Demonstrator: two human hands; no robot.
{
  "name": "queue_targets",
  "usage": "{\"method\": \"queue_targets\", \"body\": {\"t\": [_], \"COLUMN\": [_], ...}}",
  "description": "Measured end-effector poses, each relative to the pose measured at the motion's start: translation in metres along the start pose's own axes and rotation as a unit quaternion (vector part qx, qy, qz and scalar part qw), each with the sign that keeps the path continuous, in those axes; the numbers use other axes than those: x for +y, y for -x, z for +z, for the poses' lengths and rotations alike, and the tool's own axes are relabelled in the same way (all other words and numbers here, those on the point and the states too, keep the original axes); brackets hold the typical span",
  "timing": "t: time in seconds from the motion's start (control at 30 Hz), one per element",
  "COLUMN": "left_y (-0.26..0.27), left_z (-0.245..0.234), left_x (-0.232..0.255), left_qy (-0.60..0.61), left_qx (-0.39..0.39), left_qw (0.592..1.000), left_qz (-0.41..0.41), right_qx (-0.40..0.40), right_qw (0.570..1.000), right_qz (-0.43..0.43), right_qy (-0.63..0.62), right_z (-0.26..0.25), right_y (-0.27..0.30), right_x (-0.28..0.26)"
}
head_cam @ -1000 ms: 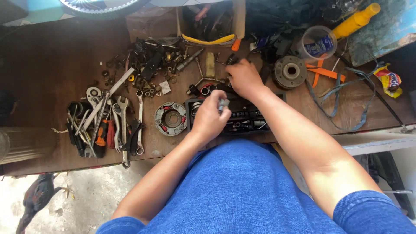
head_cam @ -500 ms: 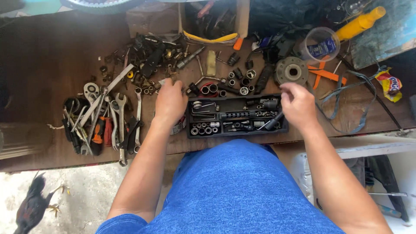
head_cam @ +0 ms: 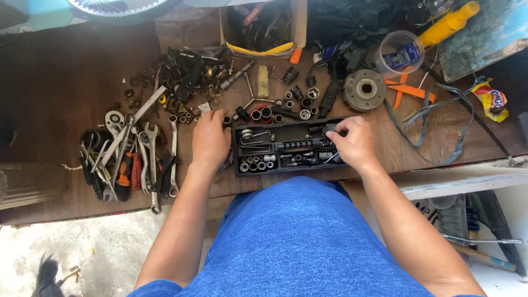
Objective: Repairing or assembling a mechanical component using hand tools on a workbench.
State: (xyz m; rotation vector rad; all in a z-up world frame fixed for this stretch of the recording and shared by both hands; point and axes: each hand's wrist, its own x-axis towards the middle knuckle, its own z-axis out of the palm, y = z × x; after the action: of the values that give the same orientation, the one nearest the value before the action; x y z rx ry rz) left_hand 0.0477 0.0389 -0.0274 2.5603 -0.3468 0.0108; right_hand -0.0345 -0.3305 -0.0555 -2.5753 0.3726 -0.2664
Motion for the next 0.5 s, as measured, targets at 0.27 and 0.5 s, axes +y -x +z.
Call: {"method": "queue_targets", "body": {"t": [0.27, 0.5], "left_y": [0.028, 0.039], "left_z": [-0.007, 0.003], "left_x": [0.030, 0.042], "left_qy": [0.035, 0.068], "left_qx": [0.087, 0.079], "left_qw": [0.995, 0.993], "left_qz": [0.033, 0.054], "right_qx": [-0.007, -0.004], "right_qw": [0.987, 0.980], "right_qz": [-0.052, -0.107], "right_qy": [-0.150, -0.170], "right_z": [-0.023, 0.012], "right_y": [-0.035, -0.057], "right_x": [-0.051, -0.042]}}
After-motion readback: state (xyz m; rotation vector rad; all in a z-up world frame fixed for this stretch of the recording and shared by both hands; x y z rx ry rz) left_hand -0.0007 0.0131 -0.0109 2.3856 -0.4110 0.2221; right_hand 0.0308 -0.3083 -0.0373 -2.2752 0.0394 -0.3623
